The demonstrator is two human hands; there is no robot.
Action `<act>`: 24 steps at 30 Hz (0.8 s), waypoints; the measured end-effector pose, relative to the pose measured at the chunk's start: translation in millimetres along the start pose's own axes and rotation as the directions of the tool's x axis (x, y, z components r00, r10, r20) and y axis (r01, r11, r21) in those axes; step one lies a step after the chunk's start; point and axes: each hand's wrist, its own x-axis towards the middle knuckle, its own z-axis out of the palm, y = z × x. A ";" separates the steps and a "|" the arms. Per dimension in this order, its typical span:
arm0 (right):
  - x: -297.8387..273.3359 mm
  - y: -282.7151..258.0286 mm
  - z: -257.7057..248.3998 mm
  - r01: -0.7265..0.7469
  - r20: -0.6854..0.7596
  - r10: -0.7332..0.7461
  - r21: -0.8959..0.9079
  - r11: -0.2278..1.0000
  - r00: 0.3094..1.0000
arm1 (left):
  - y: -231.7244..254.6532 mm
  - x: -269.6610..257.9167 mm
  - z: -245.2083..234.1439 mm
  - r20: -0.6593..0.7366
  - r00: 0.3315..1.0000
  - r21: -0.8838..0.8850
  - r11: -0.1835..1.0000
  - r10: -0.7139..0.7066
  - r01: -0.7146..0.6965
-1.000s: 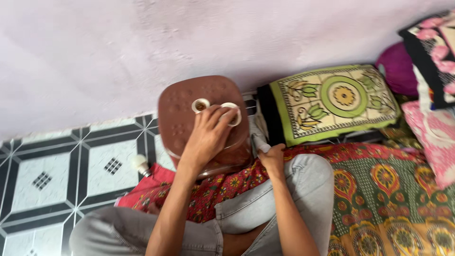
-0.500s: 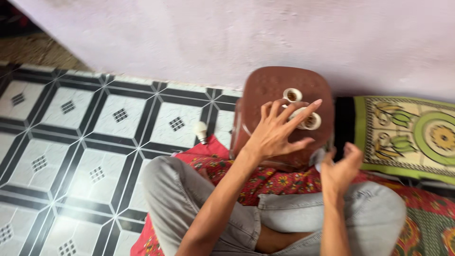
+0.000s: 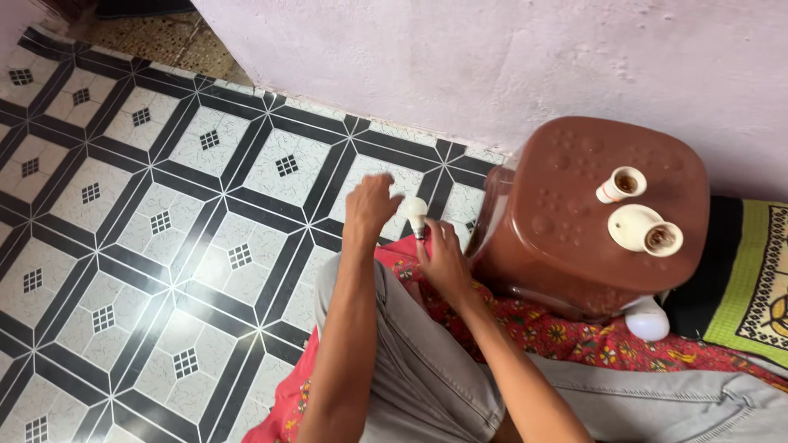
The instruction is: The person sits on the floor and repeatedly screws light bulbs into white lamp sockets placed on a brown plastic stool. They pick up bulbs from the floor, insert them into the sockets, tighten them, and occasionally remove them again, continuing this cycle for several bulbs.
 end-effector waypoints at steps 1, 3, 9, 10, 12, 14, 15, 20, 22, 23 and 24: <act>6.7 4.6 12.9 -0.082 0.029 0.083 -0.025 0.996 0.996 | -4.7 -7.3 1.8 0.067 0.998 -0.051 0.998 -0.020 0.024; 24.7 15.0 36.1 -0.167 0.110 0.183 -0.140 0.976 0.977 | -6.4 1.0 -2.6 0.171 0.985 -0.150 0.987 -0.033 0.059; 46.5 41.2 73.8 -0.083 0.150 0.131 -0.293 0.952 0.980 | 10.0 4.0 -10.6 -0.034 0.998 -0.283 0.958 0.047 -0.055; 46.2 40.8 72.9 -0.059 0.135 0.105 -0.306 0.950 0.985 | 10.7 4.3 -11.8 -0.031 0.998 -0.291 0.955 0.050 -0.057; 45.7 29.4 65.5 -0.093 0.138 0.126 -0.224 0.970 0.982 | 12.7 8.9 -14.6 -0.027 0.997 -0.311 0.948 0.065 -0.071; 42.2 7.6 44.8 -0.075 0.103 0.081 -0.055 0.996 0.991 | 14.2 14.4 -21.0 -0.066 0.986 -0.363 0.916 0.155 -0.169; 39.0 -6.3 30.2 -0.031 0.062 0.026 0.072 0.997 0.998 | 17.7 15.9 -24.2 -0.085 0.976 -0.390 0.894 0.202 -0.220; 18.2 -71.1 -79.7 -0.051 -0.085 0.066 0.173 0.984 0.994 | 58.2 3.7 -53.0 -0.263 0.903 -0.555 0.712 0.340 -0.430; 2.3 -83.5 -126.5 0.112 -0.255 -0.076 0.129 0.985 0.964 | 86.7 -7.0 -63.0 -0.319 0.872 -0.559 0.669 0.371 -0.490; -4.0 -82.9 -147.9 0.143 -0.350 -0.131 0.007 0.990 0.928 | 101.4 -12.2 -66.1 -0.341 0.852 -0.561 0.641 0.397 -0.524; -12.9 -79.9 -169.6 0.158 -0.431 -0.192 -0.115 0.981 0.882 | 115.6 -18.5 -69.1 -0.361 0.832 -0.563 0.613 0.421 -0.554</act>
